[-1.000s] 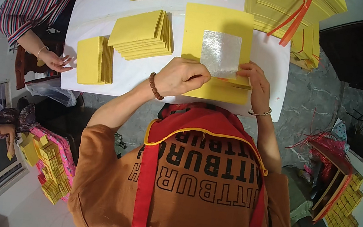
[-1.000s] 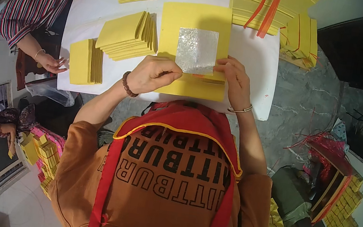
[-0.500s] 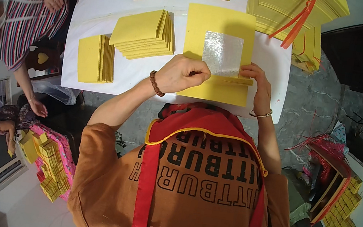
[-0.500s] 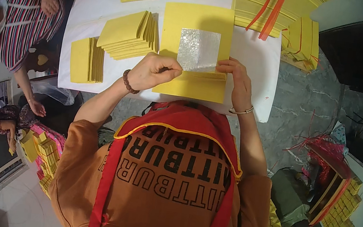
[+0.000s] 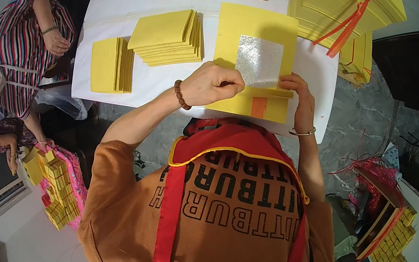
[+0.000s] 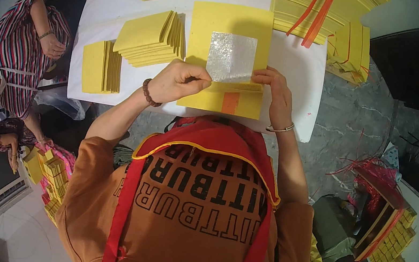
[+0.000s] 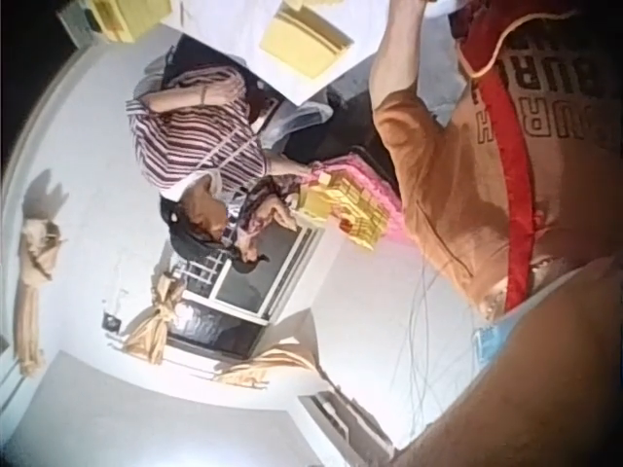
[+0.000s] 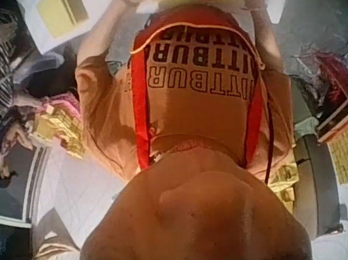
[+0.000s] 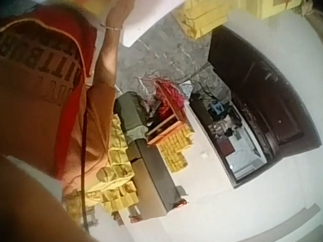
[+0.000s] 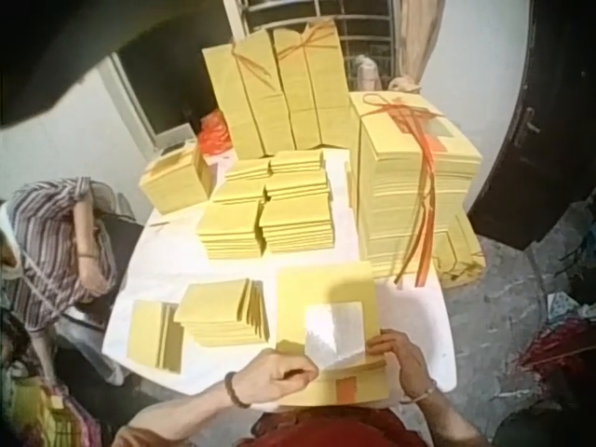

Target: Folding and stacking yellow joss papers with silver foil centers.

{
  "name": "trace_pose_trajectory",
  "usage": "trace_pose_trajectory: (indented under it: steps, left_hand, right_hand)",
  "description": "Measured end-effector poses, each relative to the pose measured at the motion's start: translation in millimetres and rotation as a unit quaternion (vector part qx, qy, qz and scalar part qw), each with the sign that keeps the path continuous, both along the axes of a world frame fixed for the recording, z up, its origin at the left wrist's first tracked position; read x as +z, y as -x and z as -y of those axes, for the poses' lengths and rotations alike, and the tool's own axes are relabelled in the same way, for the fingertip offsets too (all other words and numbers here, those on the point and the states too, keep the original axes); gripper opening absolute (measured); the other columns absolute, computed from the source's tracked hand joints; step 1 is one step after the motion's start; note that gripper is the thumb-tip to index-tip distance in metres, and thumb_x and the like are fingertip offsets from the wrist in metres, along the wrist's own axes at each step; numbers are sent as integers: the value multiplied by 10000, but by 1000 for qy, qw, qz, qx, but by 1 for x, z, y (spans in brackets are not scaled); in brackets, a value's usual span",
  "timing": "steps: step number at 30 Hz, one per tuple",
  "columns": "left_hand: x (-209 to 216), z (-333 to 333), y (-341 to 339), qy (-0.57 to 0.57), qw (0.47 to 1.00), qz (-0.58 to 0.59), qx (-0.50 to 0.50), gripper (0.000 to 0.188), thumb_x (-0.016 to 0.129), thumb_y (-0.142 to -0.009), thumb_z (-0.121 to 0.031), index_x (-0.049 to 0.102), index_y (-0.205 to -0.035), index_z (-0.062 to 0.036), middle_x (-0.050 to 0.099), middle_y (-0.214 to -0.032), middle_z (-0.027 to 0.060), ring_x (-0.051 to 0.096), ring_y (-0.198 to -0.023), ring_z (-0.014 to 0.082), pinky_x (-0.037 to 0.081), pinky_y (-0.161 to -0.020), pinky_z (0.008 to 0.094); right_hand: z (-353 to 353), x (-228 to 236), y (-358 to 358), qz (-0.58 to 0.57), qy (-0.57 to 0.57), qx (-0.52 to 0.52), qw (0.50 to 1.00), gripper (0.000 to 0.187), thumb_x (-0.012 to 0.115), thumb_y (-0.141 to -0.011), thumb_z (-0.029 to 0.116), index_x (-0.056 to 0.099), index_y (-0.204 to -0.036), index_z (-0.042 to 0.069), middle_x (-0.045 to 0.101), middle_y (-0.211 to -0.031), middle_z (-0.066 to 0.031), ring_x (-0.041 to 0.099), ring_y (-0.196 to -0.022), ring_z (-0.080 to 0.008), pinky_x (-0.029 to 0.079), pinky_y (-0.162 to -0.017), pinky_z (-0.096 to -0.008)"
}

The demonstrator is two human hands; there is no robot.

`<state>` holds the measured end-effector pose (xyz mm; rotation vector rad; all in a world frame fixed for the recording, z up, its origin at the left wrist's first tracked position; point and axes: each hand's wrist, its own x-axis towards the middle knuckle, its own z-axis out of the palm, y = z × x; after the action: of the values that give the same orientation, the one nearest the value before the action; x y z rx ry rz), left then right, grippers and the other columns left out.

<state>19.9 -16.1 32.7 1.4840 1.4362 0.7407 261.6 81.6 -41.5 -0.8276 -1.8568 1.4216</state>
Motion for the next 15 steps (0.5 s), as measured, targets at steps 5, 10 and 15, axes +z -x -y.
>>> trace_pose_trajectory:
  steps: [5, 10, 15]
  left_hand:
    - [0, -2, 2, 24, 999, 22, 35, 163, 577, -829, -151, 630, -816, 2, 621, -658, 66, 542, -544, 139, 428, -526, 276]
    - [5, 0, 20, -50, 992, 31, -108, 334, 669, -816, -264, 623, -1061, -43, 640, -994, 112, 605, -921, 228, 475, -782, 332]
    - [-4, 15, 40, -131, 982, -16, -133, 543, 699, -763, -201, 517, -1267, -114, 525, -1262, 110, 351, -1280, 316, 321, -1000, 456]
  right_hand:
    - [-1, -1, -5, 0, -100, 57, 993, 170, 563, -853, 153, 627, -973, 51, 583, -1149, -68, 431, -1198, -278, 326, -1007, -373]
    - [-2, -6, 0, 25, -96, 33, 995, 216, 663, -734, 23, 605, -939, 56, 583, -1100, -44, 459, -1157, -264, 361, -972, -354]
    - [2, -17, 3, -19, -63, 7, 998, 201, 662, -744, 23, 598, -932, 56, 570, -1080, -46, 474, -1120, -254, 372, -958, -337]
